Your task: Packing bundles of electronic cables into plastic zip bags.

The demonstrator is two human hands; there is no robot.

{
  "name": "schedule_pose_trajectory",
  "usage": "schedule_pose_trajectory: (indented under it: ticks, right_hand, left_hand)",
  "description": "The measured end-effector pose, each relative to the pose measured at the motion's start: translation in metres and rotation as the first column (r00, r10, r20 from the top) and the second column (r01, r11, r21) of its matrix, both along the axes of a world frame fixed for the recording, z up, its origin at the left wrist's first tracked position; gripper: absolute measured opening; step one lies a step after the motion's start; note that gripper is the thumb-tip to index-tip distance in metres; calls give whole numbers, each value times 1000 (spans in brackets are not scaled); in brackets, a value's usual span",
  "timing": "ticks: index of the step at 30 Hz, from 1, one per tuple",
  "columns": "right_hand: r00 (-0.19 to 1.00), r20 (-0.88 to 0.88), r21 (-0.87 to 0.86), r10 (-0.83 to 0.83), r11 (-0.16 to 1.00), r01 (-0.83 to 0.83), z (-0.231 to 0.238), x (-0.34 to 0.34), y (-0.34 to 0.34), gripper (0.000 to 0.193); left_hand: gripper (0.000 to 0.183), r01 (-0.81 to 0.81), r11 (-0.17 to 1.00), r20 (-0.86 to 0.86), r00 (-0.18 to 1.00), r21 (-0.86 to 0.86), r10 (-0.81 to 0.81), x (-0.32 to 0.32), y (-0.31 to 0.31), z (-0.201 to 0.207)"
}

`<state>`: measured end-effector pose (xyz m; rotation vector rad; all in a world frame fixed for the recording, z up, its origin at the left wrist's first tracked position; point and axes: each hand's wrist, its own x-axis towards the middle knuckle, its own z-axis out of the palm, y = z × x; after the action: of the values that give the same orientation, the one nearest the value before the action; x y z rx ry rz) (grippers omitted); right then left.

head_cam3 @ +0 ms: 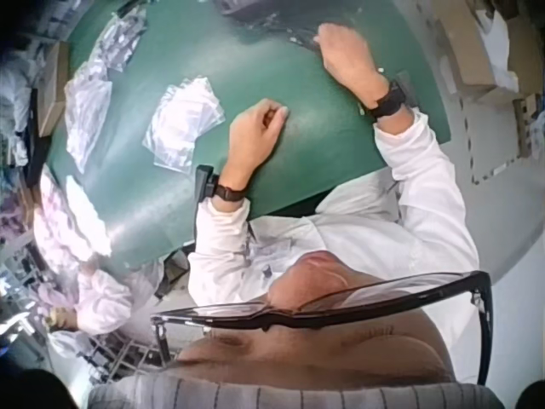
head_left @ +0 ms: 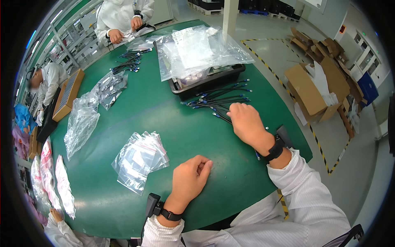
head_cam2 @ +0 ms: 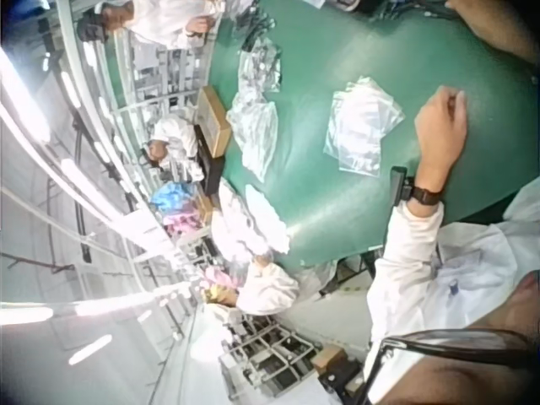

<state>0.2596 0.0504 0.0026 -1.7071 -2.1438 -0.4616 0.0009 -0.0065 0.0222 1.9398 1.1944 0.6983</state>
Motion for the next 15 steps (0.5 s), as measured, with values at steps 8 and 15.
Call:
schedule_pose_trajectory:
  ticks: [8, 15]
  right_hand:
    - [361, -854, -511, -375, 732, -450, 68, 28, 3, 22]
    - [-278, -841, -193, -464, 737, -648, 73, -36, -35, 20]
  left_hand:
    - [21, 0, 999, 52, 999, -48, 2, 1, 1, -1]
    - [31, -10, 970, 296, 952, -241, 83, -10, 3, -8]
